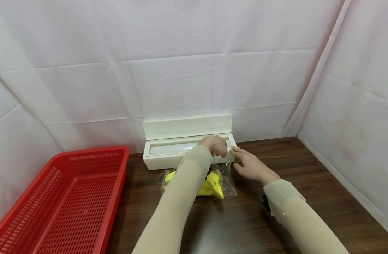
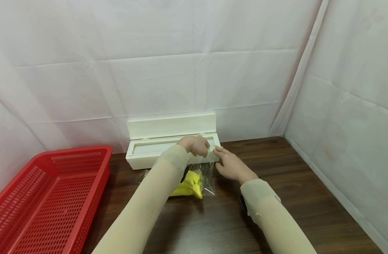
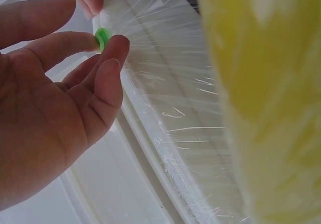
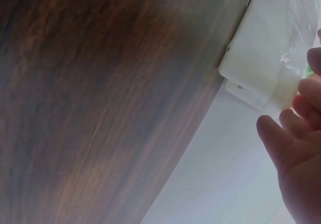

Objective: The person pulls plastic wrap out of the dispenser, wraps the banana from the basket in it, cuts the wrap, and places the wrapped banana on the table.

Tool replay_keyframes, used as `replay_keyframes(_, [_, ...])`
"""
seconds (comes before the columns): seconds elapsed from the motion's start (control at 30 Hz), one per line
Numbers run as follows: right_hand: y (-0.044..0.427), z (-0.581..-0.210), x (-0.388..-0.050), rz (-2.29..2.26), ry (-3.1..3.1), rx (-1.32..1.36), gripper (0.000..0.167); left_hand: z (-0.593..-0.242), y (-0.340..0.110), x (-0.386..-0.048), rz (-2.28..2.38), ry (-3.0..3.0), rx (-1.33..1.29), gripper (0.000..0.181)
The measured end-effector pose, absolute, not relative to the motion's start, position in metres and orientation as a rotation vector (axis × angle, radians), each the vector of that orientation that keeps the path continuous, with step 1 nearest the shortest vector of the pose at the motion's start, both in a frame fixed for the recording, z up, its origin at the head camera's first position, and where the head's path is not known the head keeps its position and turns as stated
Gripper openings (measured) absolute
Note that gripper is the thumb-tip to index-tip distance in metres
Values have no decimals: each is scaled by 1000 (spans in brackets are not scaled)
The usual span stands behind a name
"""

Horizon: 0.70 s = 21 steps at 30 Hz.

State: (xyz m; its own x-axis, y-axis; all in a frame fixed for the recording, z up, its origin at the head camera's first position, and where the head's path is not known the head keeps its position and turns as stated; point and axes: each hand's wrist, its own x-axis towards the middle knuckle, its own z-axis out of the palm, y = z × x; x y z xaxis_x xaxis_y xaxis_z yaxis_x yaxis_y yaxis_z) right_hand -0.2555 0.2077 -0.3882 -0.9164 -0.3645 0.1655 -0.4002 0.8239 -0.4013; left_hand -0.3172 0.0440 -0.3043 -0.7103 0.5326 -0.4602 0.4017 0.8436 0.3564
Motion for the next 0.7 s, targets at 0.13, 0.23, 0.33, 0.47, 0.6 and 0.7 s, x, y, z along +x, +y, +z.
replay_keyframes(0.13, [207, -388, -256, 676, -2925, 620, 54, -305, 44, -317, 316, 2461, 671, 52])
replay_keyframes(0.23, [207, -387, -256, 673, -2916, 624, 53, -304, 45, -317, 324, 2465, 670, 52])
replay_keyframes(0.33, [206, -386, -256, 677, -2913, 634, 52, -304, 46, -316, 324, 2471, 668, 48])
replay_keyframes(0.47, [205, -386, -256, 685, -2916, 638, 52, -302, 46, -314, 322, 2477, 669, 38])
replay_keyframes(0.6, [205, -386, -257, 679, -2907, 639, 51, -300, 47, -313, 343, 2473, 680, 33])
replay_keyframes(0.7, [203, -385, -257, 687, -2904, 644, 51, -300, 48, -313, 347, 2475, 684, 32])
